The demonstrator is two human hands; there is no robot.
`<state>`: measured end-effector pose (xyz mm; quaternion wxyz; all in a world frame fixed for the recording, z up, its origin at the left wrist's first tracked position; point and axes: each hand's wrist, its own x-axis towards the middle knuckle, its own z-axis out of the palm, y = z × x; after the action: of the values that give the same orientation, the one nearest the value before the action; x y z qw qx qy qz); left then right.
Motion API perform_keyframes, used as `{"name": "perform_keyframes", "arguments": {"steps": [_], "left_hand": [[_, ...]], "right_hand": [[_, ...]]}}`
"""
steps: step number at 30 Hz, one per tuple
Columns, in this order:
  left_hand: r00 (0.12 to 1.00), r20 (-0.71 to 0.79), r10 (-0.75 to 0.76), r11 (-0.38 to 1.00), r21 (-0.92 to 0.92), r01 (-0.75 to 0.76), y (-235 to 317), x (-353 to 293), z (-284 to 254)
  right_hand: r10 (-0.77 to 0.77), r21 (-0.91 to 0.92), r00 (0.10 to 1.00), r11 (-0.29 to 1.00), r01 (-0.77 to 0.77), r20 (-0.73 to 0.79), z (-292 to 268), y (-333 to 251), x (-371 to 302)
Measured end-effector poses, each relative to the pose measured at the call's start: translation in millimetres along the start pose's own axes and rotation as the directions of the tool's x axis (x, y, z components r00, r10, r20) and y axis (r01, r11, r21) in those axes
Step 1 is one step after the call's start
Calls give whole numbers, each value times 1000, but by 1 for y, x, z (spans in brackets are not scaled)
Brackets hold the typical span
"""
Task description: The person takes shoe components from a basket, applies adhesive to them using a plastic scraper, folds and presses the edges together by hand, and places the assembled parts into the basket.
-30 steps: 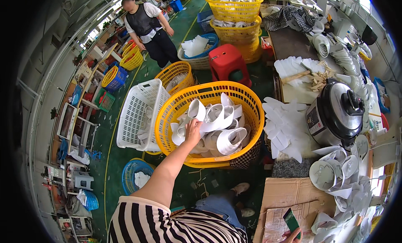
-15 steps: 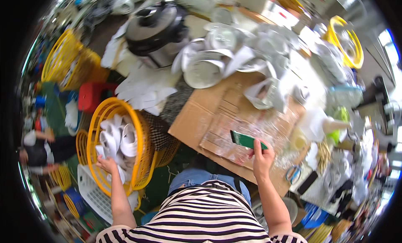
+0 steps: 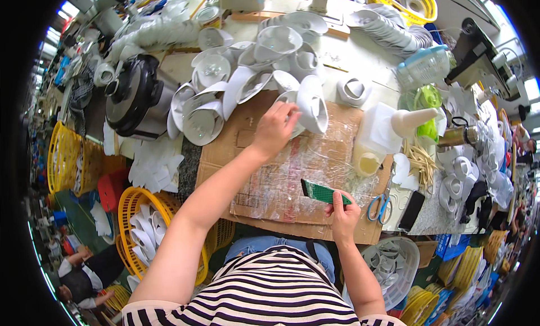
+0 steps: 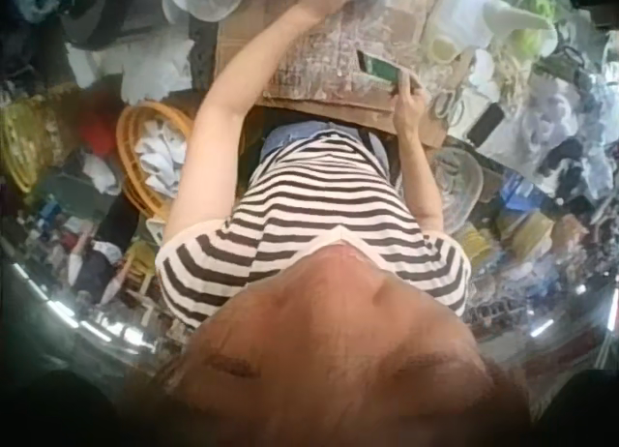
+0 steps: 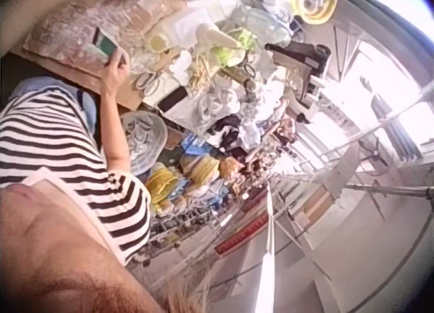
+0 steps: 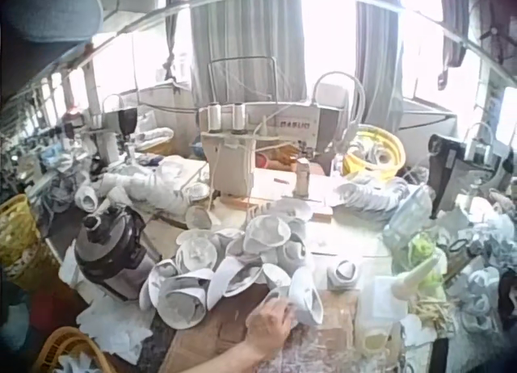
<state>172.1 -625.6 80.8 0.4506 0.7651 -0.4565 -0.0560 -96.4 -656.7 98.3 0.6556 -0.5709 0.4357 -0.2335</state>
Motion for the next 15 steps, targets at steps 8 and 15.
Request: {"name": "perform_keyframes", "arguments": {"steps": [8,15], "left_hand": [[869,-31,-494,847,210,489,-26,36,55],[866,-22,-499,859,-142,491,-25,27,50]], "right_hand": [[37,78,997,996,-32,-66,-26,9,8],[71,85,996,994,-65,-60,-41,11,35]]}}
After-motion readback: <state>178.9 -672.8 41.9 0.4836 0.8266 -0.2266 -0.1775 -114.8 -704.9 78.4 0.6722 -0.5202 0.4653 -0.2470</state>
